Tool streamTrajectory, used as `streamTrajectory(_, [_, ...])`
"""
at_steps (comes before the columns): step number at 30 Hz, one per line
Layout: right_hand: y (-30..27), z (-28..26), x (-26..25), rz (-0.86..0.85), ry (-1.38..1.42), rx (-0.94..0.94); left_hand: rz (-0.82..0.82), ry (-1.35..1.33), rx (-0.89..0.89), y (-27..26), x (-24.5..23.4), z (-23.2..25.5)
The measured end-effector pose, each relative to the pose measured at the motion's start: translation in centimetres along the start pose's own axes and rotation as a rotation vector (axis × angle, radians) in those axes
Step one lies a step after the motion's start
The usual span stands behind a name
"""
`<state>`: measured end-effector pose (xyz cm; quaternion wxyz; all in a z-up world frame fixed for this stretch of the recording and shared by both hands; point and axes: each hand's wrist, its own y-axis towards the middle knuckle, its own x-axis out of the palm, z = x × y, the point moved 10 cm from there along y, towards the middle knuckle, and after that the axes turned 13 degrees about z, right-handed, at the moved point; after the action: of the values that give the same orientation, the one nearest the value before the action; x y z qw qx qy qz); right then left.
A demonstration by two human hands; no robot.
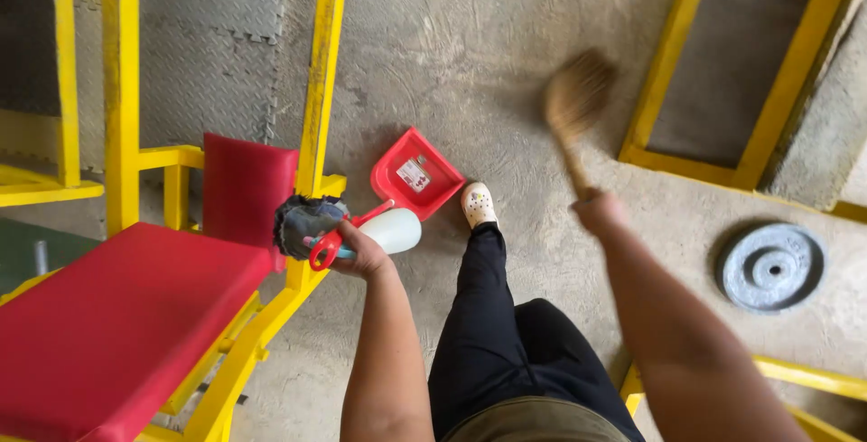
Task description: Sweeping the floor of a weight training area in a gym using a broom and dustpan.
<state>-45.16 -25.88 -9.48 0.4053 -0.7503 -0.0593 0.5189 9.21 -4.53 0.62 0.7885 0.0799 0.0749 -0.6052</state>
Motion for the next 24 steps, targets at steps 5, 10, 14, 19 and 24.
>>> streamTrajectory(5, [-4.5, -5.1, 8.3, -0.158, 0.070, -0.276, -0.007, 0.215, 0.055, -1.2, 4.8, 4.8])
streamTrajectory(10, [-6.4, -10.7, -7.8, -0.357, -0.024, -0.139, -0.077, 0.176, 0.043, -1.1, 8.8, 6.6])
streamTrajectory(14, [2.6, -9.9, -24.8, -0.245, 0.023, -0.260, -0.089, 0.268, 0.240, -1.7, 13.5, 9.8])
streamTrajectory(19, [16.5, -5.6, -43.1, -0.066, -0.060, -0.144, -0.075, 0.139, 0.033, -4.8, 22.0, 11.7])
streamTrajectory(24, [28.9, -6.7, -52.0, 0.099, -0.128, -0.090, -0.028, 0.196, 0.047, -11.4, 31.5, 15.3])
